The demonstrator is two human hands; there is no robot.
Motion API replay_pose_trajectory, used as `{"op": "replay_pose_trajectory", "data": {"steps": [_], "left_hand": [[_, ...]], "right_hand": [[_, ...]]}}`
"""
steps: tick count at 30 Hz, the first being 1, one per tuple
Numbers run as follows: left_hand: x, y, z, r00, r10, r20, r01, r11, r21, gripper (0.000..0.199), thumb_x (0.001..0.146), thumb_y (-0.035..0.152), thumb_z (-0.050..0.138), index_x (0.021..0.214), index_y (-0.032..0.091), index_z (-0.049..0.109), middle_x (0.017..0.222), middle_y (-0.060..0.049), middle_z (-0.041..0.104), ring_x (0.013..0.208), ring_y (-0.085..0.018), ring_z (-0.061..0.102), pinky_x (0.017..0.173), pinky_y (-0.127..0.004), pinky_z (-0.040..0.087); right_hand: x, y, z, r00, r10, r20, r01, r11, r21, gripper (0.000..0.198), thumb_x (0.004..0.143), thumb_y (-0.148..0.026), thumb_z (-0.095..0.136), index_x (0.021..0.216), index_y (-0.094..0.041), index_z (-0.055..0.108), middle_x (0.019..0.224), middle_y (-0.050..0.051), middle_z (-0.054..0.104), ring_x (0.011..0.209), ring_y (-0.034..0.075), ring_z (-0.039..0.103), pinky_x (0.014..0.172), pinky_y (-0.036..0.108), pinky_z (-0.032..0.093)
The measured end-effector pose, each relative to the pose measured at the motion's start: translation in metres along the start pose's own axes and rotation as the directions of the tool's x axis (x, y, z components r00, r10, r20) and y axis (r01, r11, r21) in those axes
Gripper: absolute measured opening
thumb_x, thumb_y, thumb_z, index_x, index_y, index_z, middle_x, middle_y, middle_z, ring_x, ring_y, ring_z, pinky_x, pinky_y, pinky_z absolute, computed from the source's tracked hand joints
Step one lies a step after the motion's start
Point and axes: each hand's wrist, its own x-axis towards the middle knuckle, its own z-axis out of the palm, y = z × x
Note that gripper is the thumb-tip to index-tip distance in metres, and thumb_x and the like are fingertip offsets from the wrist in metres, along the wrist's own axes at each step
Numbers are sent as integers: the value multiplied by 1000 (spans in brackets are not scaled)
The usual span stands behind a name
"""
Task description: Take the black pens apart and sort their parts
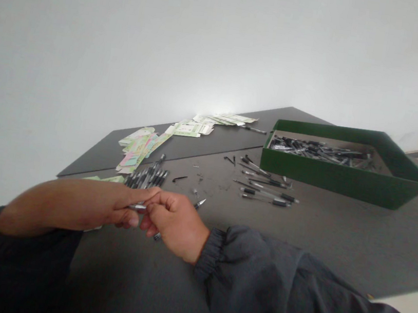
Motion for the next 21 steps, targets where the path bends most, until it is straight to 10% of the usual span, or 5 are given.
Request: {"op": "replay_pose_trajectory", "data": {"steps": [21], "left_hand": [[-3, 1, 1, 999, 45, -27, -45, 999, 7, 23, 87, 33, 42, 104, 21, 51, 80, 0, 64, 65, -16, 56, 58, -22, 42]], "right_hand": [[-7, 11, 13, 985, -119, -126, 124, 992, 34, 16, 78, -22, 59, 78, -20, 43, 65, -5, 48, 52, 8, 44, 48, 20, 40]]}}
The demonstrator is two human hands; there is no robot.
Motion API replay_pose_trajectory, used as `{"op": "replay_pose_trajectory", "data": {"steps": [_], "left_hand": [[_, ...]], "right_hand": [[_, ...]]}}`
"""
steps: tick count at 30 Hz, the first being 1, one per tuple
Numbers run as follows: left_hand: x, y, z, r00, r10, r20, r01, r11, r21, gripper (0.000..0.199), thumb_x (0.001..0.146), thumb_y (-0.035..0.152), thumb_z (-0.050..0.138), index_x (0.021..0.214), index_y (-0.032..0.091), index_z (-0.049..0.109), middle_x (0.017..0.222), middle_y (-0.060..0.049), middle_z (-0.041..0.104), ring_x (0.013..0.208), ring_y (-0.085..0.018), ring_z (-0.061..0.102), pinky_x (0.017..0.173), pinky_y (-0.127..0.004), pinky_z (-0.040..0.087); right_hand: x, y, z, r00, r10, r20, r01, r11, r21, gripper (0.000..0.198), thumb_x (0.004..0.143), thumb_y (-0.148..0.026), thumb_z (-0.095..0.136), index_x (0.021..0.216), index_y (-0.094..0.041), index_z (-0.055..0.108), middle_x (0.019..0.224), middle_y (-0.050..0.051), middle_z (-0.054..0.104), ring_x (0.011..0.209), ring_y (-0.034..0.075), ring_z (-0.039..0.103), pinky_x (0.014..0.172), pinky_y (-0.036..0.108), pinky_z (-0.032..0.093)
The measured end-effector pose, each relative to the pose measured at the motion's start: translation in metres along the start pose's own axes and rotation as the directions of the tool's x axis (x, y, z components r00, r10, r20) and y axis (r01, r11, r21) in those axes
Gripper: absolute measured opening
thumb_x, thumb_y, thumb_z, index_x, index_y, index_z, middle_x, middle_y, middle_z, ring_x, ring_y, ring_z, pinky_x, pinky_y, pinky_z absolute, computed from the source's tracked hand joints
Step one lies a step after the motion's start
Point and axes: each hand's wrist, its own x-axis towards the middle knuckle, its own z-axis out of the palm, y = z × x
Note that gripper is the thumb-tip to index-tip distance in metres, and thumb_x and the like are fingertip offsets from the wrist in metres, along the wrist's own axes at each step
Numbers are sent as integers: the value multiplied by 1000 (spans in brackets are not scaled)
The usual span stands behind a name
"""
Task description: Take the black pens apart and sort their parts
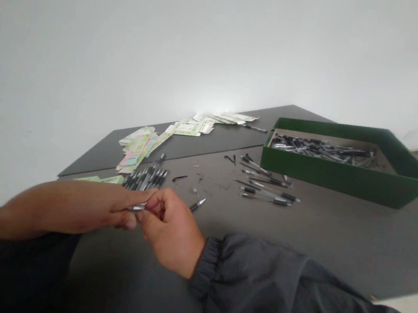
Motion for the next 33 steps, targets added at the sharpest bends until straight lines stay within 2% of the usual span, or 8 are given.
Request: {"op": "replay_pose_trajectory", "data": {"steps": [6, 12, 19, 27, 33], "left_hand": [[3, -6, 6, 996, 87, -31, -89, 995, -38, 20, 88, 27, 41, 106, 22, 50, 90, 0, 64, 74, -16, 59, 66, -22, 42], [3, -8, 9, 996, 71, -45, -73, 996, -44, 23, 90, 33, 41, 107, 22, 50, 95, -1, 65, 79, -18, 58, 72, -24, 43], [3, -7, 10, 995, 80, -66, -82, 996, -30, 21, 90, 32, 42, 106, 22, 51, 91, -1, 64, 77, -18, 59, 71, -24, 43], [-1, -5, 8, 989, 139, -55, -145, 982, -124, 20, 90, 29, 42, 107, 21, 50, 98, 0, 63, 81, -16, 59, 73, -23, 43], [0, -11, 13, 986, 132, -98, -139, 988, -69, 22, 89, 32, 43, 108, 23, 51, 91, 0, 65, 75, -17, 59, 67, -23, 44]], "right_hand": [[0, 1, 0, 999, 22, -38, -26, 994, -104, 13, 80, -23, 57, 78, -20, 44, 64, -5, 49, 49, 8, 44, 47, 20, 38], [-1, -1, 2, 998, -7, -63, -2, 989, -145, 10, 81, -21, 54, 78, -20, 44, 65, -5, 50, 51, 8, 45, 47, 20, 36], [-2, 0, 2, 999, -17, -39, 12, 991, -133, 11, 81, -20, 54, 78, -20, 43, 65, -5, 49, 52, 8, 44, 47, 20, 36], [-3, -4, 3, 997, -60, -42, 53, 987, -153, 11, 80, -16, 52, 77, -20, 43, 67, -5, 48, 55, 8, 44, 49, 20, 35], [-4, -4, 4, 997, -73, -41, 66, 985, -159, 11, 80, -16, 53, 78, -20, 43, 66, -6, 46, 53, 7, 43, 49, 19, 35]]}}
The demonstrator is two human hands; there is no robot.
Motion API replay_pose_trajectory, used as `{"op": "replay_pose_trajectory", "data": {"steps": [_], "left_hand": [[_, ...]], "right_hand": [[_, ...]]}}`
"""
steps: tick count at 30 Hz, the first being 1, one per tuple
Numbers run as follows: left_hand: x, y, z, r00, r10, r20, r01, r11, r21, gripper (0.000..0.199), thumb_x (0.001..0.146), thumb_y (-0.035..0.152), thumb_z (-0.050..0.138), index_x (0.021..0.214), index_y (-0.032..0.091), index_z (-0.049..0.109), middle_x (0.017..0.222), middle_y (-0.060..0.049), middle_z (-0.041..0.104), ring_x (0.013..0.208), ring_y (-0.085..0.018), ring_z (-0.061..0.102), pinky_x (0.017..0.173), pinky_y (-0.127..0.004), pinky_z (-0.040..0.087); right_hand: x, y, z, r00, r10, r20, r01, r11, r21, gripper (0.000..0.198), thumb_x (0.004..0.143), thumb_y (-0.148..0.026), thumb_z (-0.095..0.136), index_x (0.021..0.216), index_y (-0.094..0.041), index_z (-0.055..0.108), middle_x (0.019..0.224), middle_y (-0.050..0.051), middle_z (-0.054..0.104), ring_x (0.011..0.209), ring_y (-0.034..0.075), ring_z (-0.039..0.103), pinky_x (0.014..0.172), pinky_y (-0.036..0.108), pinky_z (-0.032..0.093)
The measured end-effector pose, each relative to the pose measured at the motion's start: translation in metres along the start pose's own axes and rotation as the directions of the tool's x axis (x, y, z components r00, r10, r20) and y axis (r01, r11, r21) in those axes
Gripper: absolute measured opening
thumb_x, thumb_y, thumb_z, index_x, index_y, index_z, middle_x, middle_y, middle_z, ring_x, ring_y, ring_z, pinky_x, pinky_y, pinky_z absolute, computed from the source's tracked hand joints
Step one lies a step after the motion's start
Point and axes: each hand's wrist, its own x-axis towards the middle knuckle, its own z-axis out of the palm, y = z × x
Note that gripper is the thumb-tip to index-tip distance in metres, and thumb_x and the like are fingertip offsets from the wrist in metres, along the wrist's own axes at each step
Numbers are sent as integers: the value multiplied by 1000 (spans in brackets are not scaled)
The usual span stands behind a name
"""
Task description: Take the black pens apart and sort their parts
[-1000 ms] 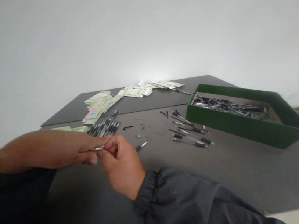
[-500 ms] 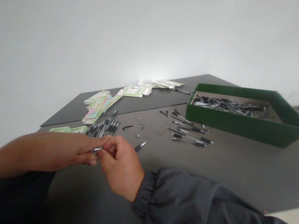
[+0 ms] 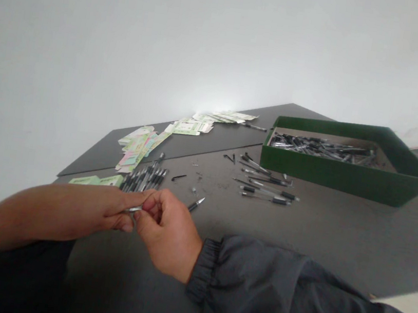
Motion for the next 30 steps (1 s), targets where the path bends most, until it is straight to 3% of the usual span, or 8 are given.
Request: {"op": "replay_pose_trajectory", "data": {"steps": [16, 30], "left_hand": [[-6, -3, 0, 999, -54, -5, 55, 997, 47, 28, 89, 37, 42, 112, 22, 49, 85, -1, 64, 72, -19, 58, 65, -25, 43], [-8, -6, 2, 999, -48, -16, 49, 998, 49, 27, 90, 39, 42, 111, 24, 50, 82, 0, 63, 66, -19, 57, 63, -26, 44]], "right_hand": [[-5, -7, -2, 998, -67, 16, 69, 972, -223, 8, 81, -14, 52, 81, -19, 45, 67, -5, 49, 59, 9, 43, 53, 20, 34], [-6, -12, -4, 995, -91, 26, 95, 962, -258, 9, 80, -13, 51, 82, -19, 45, 67, -6, 47, 58, 8, 43, 53, 20, 34]]}}
